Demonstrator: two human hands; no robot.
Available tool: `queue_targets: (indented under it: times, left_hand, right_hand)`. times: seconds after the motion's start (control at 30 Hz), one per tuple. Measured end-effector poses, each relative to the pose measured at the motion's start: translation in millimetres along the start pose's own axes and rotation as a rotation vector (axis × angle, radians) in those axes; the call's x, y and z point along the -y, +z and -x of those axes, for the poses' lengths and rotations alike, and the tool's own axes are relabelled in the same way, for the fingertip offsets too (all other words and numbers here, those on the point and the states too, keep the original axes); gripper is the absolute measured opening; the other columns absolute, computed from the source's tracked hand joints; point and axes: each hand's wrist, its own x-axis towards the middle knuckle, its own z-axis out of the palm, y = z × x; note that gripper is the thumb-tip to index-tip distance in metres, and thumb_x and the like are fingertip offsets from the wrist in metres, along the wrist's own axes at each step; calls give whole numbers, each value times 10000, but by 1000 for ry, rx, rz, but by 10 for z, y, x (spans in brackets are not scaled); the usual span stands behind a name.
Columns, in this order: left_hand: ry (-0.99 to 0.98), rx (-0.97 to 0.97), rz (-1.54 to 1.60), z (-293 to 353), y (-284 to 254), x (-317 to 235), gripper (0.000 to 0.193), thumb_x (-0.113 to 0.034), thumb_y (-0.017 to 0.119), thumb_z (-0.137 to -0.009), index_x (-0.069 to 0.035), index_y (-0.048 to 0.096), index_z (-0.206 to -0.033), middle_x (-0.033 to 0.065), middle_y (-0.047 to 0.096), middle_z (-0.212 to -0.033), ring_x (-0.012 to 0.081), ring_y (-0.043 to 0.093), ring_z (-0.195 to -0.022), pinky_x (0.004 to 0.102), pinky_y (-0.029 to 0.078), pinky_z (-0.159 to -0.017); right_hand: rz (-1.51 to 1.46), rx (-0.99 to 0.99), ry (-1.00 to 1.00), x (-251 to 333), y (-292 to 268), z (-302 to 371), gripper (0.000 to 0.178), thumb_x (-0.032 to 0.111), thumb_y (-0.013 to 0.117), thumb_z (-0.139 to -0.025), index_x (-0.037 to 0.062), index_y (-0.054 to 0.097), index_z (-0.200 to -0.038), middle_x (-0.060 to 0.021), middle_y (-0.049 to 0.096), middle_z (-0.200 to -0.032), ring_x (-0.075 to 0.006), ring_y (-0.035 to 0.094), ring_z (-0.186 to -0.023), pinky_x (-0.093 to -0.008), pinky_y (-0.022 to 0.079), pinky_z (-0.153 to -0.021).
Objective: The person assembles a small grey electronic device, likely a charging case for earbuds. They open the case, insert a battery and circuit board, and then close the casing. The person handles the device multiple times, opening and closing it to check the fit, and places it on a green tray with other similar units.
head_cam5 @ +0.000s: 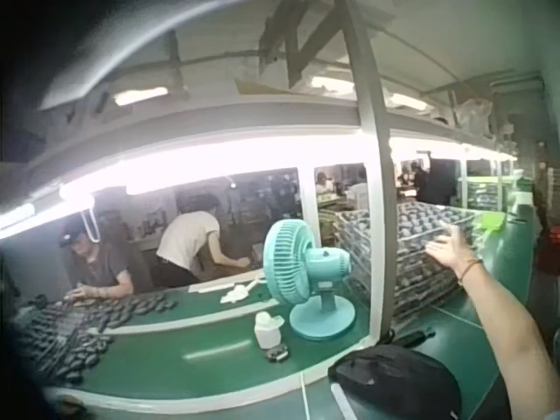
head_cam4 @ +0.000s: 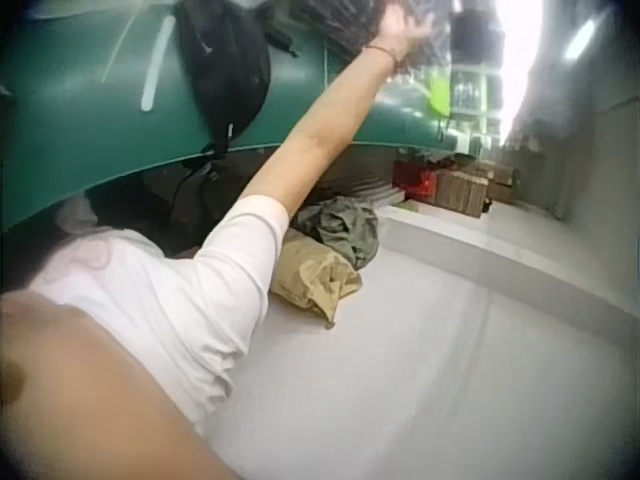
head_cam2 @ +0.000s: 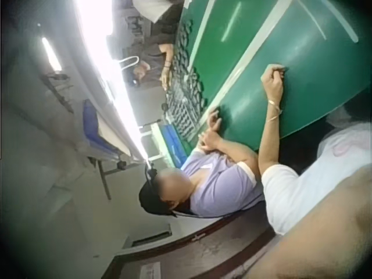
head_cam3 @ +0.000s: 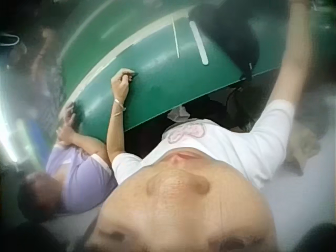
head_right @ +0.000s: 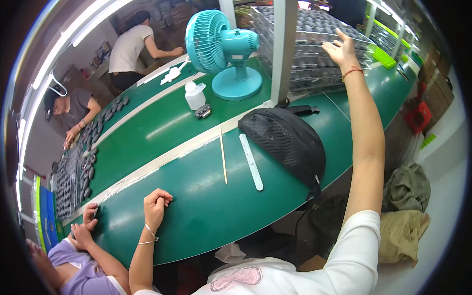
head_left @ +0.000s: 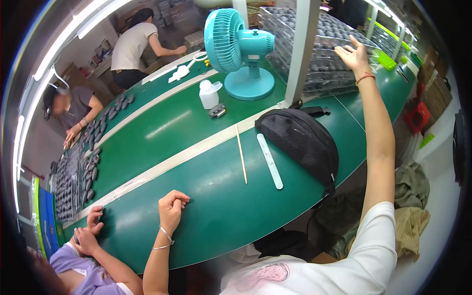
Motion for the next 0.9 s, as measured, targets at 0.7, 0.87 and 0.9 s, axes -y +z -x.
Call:
queue_targets:
  times: [0.7, 0.87, 0.9]
  left_hand:
    - [142, -23, -229, -125, 56, 43, 175, 78, 424, -710, -15, 559, -650, 85, 567, -616, 209, 553, -581, 331, 440, -550]
    - [169, -47, -324, -105, 106, 0, 157, 62, 447, -702, -51, 530, -631, 90, 560, -630, 280, 566, -630, 388, 447, -572]
    - [167, -52, -329, -88, 82, 7, 160, 61, 447, -704, -55, 534, -634, 89, 562, -633, 279, 569, -634, 387, 448, -573]
  right_hand:
    - [292, 37, -187, -76, -646, -565, 489, 103, 627, -896, -49, 444, -1323, -123, 540, -1171, -239, 569, -1098, -356, 457, -998]
    - [407, 233, -271, -828, -631, 613, 329, 127, 558, -954, -3, 541, -1255, -13, 578, -1032, -85, 496, -793, -230, 423, -715]
    - [441, 298, -263, -1001, -451, 955, 310, 120, 545, -961, -4, 544, -1245, -9, 569, -1009, -70, 470, -752, -220, 400, -671]
